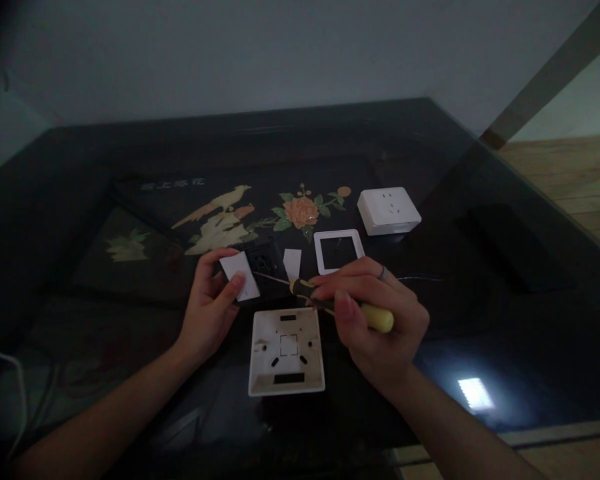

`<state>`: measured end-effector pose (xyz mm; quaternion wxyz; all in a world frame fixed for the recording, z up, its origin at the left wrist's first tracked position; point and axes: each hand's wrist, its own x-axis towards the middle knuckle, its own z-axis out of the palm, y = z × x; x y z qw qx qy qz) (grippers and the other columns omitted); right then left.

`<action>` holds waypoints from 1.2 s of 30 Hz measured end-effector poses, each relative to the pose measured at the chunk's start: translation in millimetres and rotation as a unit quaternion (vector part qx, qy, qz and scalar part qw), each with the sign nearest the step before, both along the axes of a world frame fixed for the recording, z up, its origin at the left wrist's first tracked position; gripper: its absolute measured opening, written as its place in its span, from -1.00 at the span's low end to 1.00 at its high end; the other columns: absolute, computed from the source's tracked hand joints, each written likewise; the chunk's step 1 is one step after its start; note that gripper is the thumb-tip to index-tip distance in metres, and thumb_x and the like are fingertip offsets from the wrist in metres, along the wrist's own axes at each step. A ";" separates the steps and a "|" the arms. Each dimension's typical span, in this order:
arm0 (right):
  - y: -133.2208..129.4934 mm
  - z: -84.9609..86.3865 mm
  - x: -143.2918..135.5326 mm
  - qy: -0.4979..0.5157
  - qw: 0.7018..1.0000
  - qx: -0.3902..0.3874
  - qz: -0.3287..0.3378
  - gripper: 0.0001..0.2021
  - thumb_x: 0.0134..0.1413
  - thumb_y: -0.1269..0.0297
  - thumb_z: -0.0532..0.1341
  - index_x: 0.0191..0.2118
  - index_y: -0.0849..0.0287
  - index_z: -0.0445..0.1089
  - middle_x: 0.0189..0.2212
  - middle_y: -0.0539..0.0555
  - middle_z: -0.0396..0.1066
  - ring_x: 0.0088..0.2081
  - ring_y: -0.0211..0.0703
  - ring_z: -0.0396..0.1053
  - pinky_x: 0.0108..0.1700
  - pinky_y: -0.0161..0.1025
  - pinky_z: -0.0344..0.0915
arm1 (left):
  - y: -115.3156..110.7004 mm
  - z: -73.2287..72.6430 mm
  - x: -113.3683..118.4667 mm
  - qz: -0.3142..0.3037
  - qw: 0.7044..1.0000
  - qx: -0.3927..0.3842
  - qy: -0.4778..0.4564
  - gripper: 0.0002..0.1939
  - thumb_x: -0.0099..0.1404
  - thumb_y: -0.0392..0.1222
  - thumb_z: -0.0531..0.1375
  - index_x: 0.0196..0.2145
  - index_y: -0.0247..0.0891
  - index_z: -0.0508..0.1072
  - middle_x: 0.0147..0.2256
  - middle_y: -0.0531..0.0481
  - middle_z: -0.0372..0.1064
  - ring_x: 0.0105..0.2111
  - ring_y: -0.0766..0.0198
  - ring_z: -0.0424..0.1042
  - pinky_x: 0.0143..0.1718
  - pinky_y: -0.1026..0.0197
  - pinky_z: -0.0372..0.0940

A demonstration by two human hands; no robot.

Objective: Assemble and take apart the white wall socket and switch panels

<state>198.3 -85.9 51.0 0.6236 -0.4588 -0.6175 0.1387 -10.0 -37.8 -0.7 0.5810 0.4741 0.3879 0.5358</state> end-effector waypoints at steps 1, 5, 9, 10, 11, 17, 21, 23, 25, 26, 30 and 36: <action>1.1 -0.6 -1.0 0.014 1.000 0.006 -0.002 -0.81 0.22 0.23 0.21 -0.39 -0.01 0.55 -0.51 -0.01 0.54 -0.46 -0.12 0.46 -0.47 -0.14 0.38 | -0.4 0.8 0.1 -0.005 1.000 0.000 0.001 -0.66 0.24 -0.06 0.35 -0.06 -0.04 0.40 -0.34 0.11 0.36 -0.38 0.34 0.36 -0.36 0.33 0.31; 4.5 -0.6 -1.1 0.068 0.998 0.002 0.001 -0.78 0.24 0.23 0.21 -0.41 -0.01 0.56 -0.51 0.01 0.52 -0.47 -0.11 0.44 -0.50 -0.13 0.37 | -2.1 3.0 1.0 -0.013 1.000 -0.003 0.001 -0.67 0.24 -0.06 0.35 -0.07 -0.04 0.40 -0.37 0.11 0.35 -0.40 0.32 0.35 -0.38 0.31 0.30; 8.1 0.5 2.3 0.147 0.988 -0.025 0.046 -0.77 0.23 0.26 0.21 -0.43 0.08 0.55 -0.49 -0.01 0.49 -0.54 -0.18 0.42 -0.58 -0.19 0.36 | -3.2 3.5 1.3 -0.026 1.000 -0.007 -0.002 -0.68 0.23 -0.05 0.35 -0.08 -0.04 0.41 -0.36 0.10 0.37 -0.40 0.31 0.36 -0.39 0.30 0.31; 9.1 1.0 2.6 0.167 0.984 -0.031 0.054 -0.76 0.23 0.27 0.20 -0.44 0.10 0.54 -0.50 -0.02 0.48 -0.57 -0.21 0.41 -0.60 -0.21 0.35 | -3.3 3.5 1.3 -0.029 1.000 -0.008 -0.004 -0.68 0.23 -0.04 0.35 -0.09 -0.05 0.42 -0.37 0.10 0.37 -0.40 0.32 0.37 -0.39 0.30 0.31; 10.2 1.4 2.5 0.186 0.980 -0.038 0.059 -0.75 0.23 0.29 0.20 -0.45 0.11 0.54 -0.51 -0.03 0.48 -0.59 -0.23 0.40 -0.63 -0.24 0.35 | -3.3 3.5 1.2 -0.032 0.999 -0.007 -0.006 -0.69 0.23 -0.04 0.35 -0.09 -0.04 0.42 -0.37 0.10 0.38 -0.40 0.32 0.37 -0.38 0.31 0.31; 15.4 2.1 0.5 0.266 0.958 -0.084 0.060 -0.73 0.18 0.35 0.19 -0.52 0.13 0.53 -0.56 -0.03 0.46 -0.60 -0.26 0.44 -0.65 -0.34 0.38 | -1.9 2.5 0.9 -0.039 0.999 0.002 -0.013 -0.69 0.22 -0.05 0.37 -0.10 -0.04 0.43 -0.33 0.10 0.42 -0.36 0.34 0.40 -0.34 0.33 0.33; 16.0 0.7 0.1 0.266 0.958 -0.092 0.050 -0.71 0.20 0.36 0.16 -0.52 0.11 0.52 -0.57 -0.02 0.47 -0.60 -0.24 0.45 -0.65 -0.33 0.36 | -2.9 4.2 1.9 -0.034 0.999 -0.015 -0.012 -0.67 0.20 -0.03 0.38 -0.12 -0.06 0.42 -0.33 0.09 0.44 -0.36 0.32 0.43 -0.36 0.33 0.35; 15.2 0.2 -0.8 0.263 0.960 -0.085 0.043 -0.71 0.21 0.33 0.17 -0.52 0.09 0.52 -0.56 -0.02 0.47 -0.60 -0.23 0.44 -0.67 -0.32 0.34 | -3.6 6.6 2.8 -0.042 0.998 -0.038 -0.035 -0.66 0.20 -0.04 0.38 -0.11 -0.04 0.40 -0.35 0.12 0.44 -0.40 0.33 0.43 -0.40 0.33 0.37; 14.3 0.0 -1.7 0.254 0.964 -0.073 0.039 -0.72 0.20 0.30 0.19 -0.52 0.09 0.52 -0.56 -0.02 0.46 -0.62 -0.23 0.42 -0.69 -0.29 0.33 | -3.5 9.3 3.7 -0.061 0.994 -0.065 -0.070 -0.66 0.21 -0.07 0.38 -0.11 0.00 0.38 -0.35 0.15 0.44 -0.43 0.36 0.44 -0.43 0.35 0.39; 13.9 -0.1 -2.1 0.249 0.965 -0.068 0.040 -0.73 0.19 0.29 0.20 -0.52 0.09 0.53 -0.56 -0.01 0.46 -0.62 -0.22 0.42 -0.69 -0.28 0.33 | -3.3 10.4 4.1 -0.071 0.991 -0.075 -0.087 -0.67 0.21 -0.09 0.38 -0.11 0.01 0.38 -0.36 0.17 0.44 -0.45 0.37 0.44 -0.44 0.37 0.39; 13.5 -0.9 -3.3 0.238 0.969 -0.057 0.036 -0.74 0.19 0.26 0.22 -0.51 0.07 0.53 -0.56 -0.01 0.45 -0.62 -0.22 0.41 -0.69 -0.27 0.31 | -1.4 12.7 5.0 -0.079 0.987 -0.084 -0.116 -0.67 0.18 -0.13 0.40 -0.14 0.00 0.38 -0.38 0.19 0.42 -0.47 0.40 0.45 -0.45 0.40 0.41; 12.5 -4.0 -7.2 0.240 0.968 -0.059 0.037 -0.73 0.21 0.25 0.20 -0.50 0.06 0.52 -0.55 -0.01 0.44 -0.59 -0.21 0.42 -0.67 -0.27 0.32 | 1.1 14.7 3.4 -0.081 0.979 -0.125 -0.140 -0.59 0.11 -0.12 0.44 -0.13 -0.01 0.39 -0.38 0.17 0.41 -0.48 0.42 0.43 -0.45 0.42 0.42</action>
